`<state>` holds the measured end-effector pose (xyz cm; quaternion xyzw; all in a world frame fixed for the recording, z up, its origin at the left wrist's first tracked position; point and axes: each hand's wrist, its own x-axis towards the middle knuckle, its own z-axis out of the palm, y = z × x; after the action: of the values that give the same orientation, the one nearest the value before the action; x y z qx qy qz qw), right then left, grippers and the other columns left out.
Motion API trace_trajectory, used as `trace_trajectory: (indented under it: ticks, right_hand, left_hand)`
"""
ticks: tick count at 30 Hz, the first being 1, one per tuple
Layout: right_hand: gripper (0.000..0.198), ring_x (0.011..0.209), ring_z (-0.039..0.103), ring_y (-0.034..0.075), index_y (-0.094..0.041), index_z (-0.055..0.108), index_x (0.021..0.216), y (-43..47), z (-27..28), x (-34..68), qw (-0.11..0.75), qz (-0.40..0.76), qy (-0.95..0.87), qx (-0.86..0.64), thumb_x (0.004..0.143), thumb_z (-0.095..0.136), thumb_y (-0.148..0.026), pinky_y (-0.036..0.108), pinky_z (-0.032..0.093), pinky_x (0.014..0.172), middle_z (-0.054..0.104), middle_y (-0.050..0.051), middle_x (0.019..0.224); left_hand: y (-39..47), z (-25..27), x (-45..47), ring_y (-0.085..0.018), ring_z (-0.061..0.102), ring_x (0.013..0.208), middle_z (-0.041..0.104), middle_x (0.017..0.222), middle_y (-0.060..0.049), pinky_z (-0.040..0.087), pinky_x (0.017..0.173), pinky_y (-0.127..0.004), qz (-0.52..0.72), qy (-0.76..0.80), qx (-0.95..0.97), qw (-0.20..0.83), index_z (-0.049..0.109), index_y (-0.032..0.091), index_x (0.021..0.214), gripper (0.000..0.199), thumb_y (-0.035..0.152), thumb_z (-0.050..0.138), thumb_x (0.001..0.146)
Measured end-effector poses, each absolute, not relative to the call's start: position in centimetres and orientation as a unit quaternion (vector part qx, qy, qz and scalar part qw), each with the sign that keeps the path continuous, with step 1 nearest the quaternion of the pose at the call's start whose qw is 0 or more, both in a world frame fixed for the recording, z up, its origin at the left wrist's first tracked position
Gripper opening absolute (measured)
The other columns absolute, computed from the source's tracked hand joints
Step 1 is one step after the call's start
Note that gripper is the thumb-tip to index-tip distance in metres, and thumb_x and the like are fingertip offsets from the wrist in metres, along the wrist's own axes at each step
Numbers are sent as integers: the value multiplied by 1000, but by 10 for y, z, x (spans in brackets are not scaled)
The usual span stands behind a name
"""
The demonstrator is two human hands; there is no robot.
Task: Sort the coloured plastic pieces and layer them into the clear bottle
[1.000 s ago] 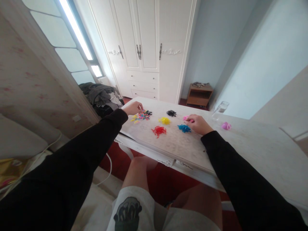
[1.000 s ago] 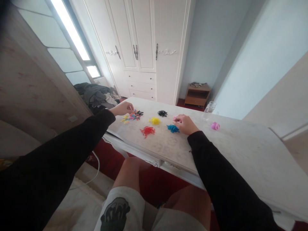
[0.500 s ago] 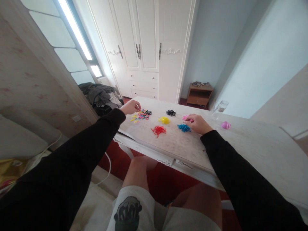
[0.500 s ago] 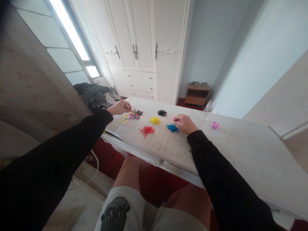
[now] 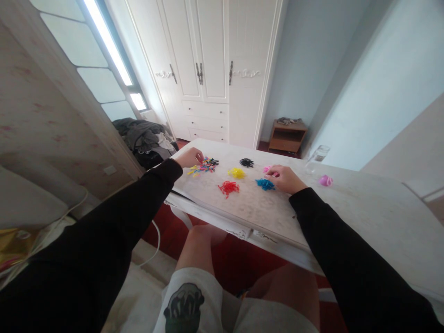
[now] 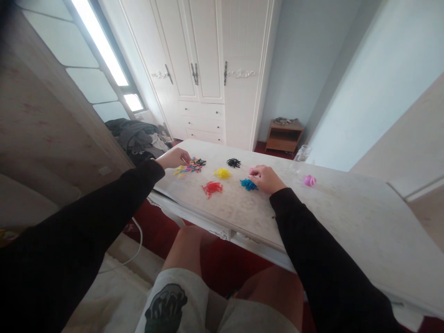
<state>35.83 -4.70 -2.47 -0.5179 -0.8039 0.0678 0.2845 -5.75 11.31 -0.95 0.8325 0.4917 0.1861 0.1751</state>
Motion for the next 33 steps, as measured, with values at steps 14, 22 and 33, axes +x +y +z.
trace_trajectory:
  ticks: [14,22,33]
  right_hand:
    - [18,78,70,20,-16,81,83,-46,-26,359,276,72,-802,-524,85,65,-25,30,53,73,80,11,94]
    - [18,74,70,19,-16,81,82,-46,-28,359,281,80,-802,-521,84,66,-25,30,54,71,80,10,93]
    - [21,72,67,19,-16,80,82,-45,-29,359,271,83,-801,-527,83,64,-29,31,53,69,79,10,90]
  left_hand:
    - [110,3,-69,-17,63,67,73,68,-5,50,71,-27,171,514,826,156,79,14,74,16,27,75,65]
    - [109,3,-77,-16,59,63,73,65,-4,45,63,-25,160,518,827,149,83,16,80,24,29,65,70]
    - [105,0,-77,-17,71,69,78,76,-8,52,68,-25,208,517,809,189,77,15,78,23,34,64,80]
